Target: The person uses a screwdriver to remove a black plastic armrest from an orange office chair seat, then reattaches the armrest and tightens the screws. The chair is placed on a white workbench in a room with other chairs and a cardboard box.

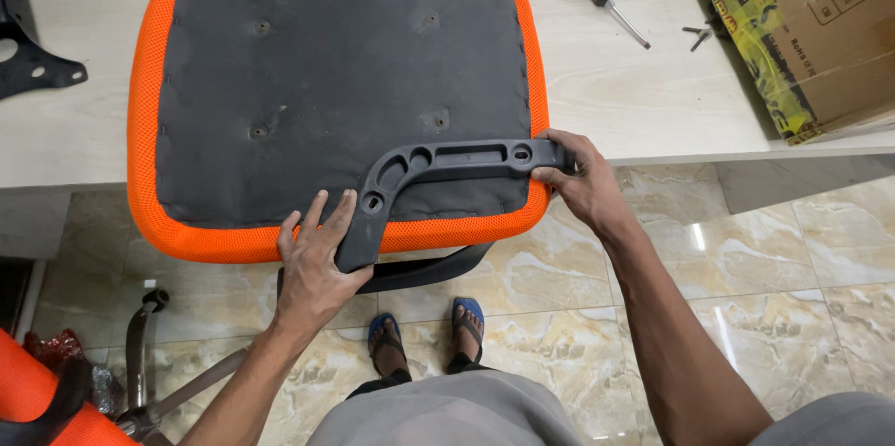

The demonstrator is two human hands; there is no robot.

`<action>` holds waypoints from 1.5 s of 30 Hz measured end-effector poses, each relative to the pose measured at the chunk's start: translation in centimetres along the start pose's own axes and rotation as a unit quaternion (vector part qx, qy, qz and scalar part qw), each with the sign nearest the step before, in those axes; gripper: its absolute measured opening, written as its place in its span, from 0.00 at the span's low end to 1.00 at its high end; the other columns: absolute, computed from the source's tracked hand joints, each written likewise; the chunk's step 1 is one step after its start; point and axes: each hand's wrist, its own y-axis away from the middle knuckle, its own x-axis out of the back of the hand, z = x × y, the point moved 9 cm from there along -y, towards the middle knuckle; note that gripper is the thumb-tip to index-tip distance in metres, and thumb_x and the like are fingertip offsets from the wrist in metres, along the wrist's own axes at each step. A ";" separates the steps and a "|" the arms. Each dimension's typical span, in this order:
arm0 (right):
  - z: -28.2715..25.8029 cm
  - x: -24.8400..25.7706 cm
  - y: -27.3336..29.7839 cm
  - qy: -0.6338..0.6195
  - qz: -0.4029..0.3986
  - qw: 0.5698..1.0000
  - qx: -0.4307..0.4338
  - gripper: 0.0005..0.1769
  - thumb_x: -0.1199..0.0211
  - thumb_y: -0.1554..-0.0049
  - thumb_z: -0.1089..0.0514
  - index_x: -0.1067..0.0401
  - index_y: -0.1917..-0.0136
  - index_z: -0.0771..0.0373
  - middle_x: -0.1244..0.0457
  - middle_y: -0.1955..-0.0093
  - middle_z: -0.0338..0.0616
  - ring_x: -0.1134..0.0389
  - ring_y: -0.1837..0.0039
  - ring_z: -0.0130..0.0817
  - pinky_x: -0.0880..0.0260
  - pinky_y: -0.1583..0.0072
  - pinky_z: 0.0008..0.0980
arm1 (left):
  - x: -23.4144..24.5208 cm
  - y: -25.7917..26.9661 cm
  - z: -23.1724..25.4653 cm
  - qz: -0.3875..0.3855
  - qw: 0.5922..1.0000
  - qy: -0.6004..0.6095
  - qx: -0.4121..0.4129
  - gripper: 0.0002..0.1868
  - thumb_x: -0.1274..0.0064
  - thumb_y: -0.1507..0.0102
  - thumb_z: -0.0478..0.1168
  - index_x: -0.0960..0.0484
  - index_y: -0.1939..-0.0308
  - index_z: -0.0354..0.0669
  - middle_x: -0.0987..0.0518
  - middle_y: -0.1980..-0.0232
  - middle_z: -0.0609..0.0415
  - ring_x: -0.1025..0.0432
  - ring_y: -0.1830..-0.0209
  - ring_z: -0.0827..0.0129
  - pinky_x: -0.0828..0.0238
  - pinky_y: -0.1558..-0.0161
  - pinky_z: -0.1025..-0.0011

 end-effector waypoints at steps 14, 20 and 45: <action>0.6 0.0 -0.4 0.074 -0.004 0.997 -0.032 0.34 0.29 0.52 0.54 0.30 0.32 0.56 0.42 0.28 0.44 0.35 0.32 0.39 0.26 0.42 0.34 | -0.2 -0.1 -0.5 -0.014 0.999 0.028 0.005 0.60 0.28 0.56 0.42 0.43 0.23 0.47 0.33 0.25 0.54 0.51 0.19 0.57 0.71 0.23 0.54; 0.4 0.1 -0.5 0.056 0.005 0.998 -0.016 0.35 0.28 0.52 0.54 0.31 0.31 0.56 0.42 0.27 0.43 0.35 0.31 0.41 0.27 0.41 0.34 | -0.3 -0.1 -0.7 -0.021 1.000 0.012 0.018 0.61 0.28 0.58 0.42 0.43 0.23 0.48 0.35 0.22 0.55 0.51 0.19 0.60 0.70 0.23 0.57; -0.3 0.0 -0.3 0.084 -0.003 0.996 -0.039 0.34 0.28 0.53 0.54 0.29 0.32 0.54 0.42 0.28 0.43 0.34 0.33 0.39 0.25 0.45 0.33 | -0.6 -0.4 -0.8 -0.050 0.998 0.017 0.041 0.63 0.28 0.58 0.41 0.46 0.23 0.49 0.40 0.21 0.56 0.55 0.19 0.61 0.73 0.23 0.56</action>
